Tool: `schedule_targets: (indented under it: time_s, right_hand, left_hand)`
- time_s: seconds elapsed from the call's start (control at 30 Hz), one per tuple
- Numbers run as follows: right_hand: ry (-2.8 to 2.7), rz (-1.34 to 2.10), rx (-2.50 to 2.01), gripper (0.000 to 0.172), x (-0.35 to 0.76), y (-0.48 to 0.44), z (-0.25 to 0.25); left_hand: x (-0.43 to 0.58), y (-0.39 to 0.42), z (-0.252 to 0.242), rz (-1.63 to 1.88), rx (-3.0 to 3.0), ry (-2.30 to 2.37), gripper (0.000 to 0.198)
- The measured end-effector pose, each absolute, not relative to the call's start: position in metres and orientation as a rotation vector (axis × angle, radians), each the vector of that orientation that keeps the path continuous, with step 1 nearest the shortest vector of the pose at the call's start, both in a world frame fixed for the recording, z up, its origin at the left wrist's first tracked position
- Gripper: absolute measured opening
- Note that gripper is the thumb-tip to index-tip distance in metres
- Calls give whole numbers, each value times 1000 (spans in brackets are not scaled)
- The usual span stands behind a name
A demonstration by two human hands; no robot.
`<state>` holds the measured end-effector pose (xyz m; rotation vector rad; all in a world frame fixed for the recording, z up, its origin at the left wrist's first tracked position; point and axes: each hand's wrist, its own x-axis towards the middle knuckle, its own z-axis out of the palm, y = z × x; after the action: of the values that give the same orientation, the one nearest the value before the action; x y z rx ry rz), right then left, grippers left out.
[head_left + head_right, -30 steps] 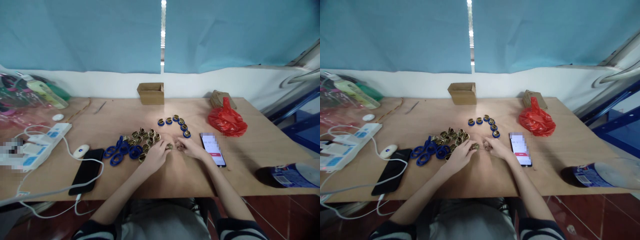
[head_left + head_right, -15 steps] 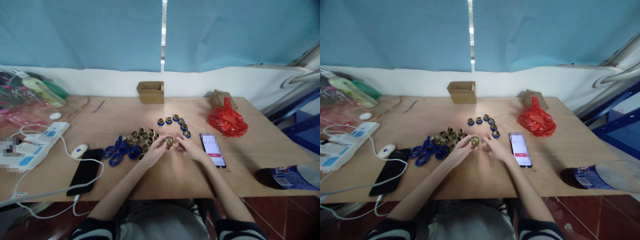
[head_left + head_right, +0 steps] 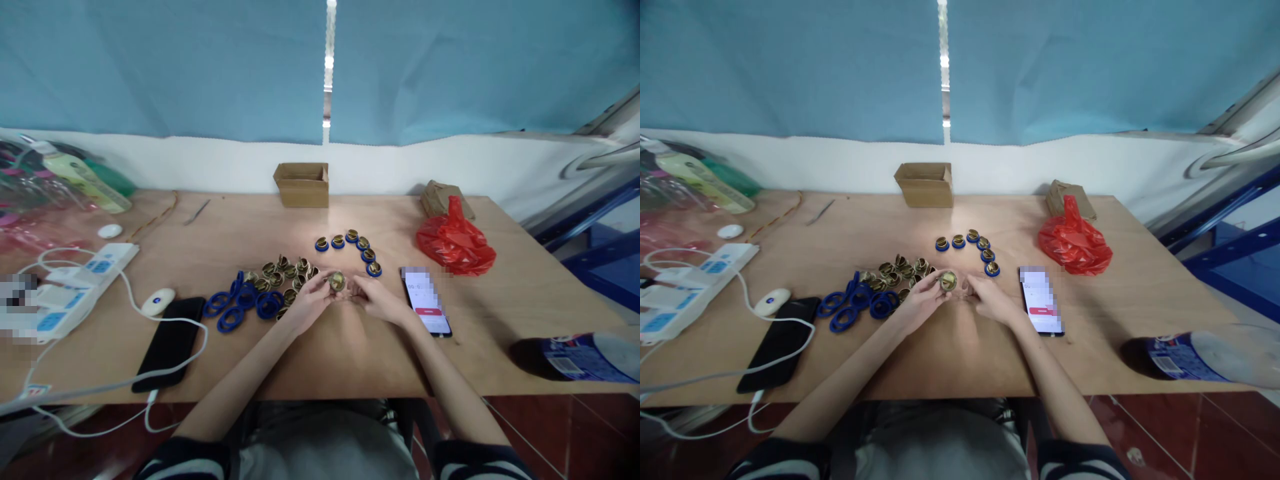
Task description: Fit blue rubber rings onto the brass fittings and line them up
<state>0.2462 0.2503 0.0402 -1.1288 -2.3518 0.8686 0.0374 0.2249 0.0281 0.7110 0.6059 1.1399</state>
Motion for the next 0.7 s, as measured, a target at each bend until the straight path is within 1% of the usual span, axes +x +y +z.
schedule_targets:
  time_s: [0.07, 0.23, 0.33, 0.43, 0.57, 0.7]
  right_hand:
    - [-2336, 857, -1142, 15, 246, 250, 45]
    - [-2201, 892, -1158, 11, 246, 249, 54]
    - [-2011, 971, -1163, 17, 245, 249, 58]
    - [-1782, 1165, -1146, 24, 243, 248, 63]
    - [-1477, 1494, -1065, 28, 243, 244, 67]
    - [-1249, 1677, -961, 31, 237, 241, 64]
  left_hand:
    - [37, 225, 29, 1139, 693, 604, 35]
    - [35, 224, 29, 1125, 707, 624, 35]
    - [35, 224, 29, 1113, 724, 619, 34]
    - [35, 223, 30, 1118, 723, 597, 33]
    - [37, 221, 31, 1144, 752, 589, 32]
    - [38, 219, 32, 1143, 837, 615, 29]
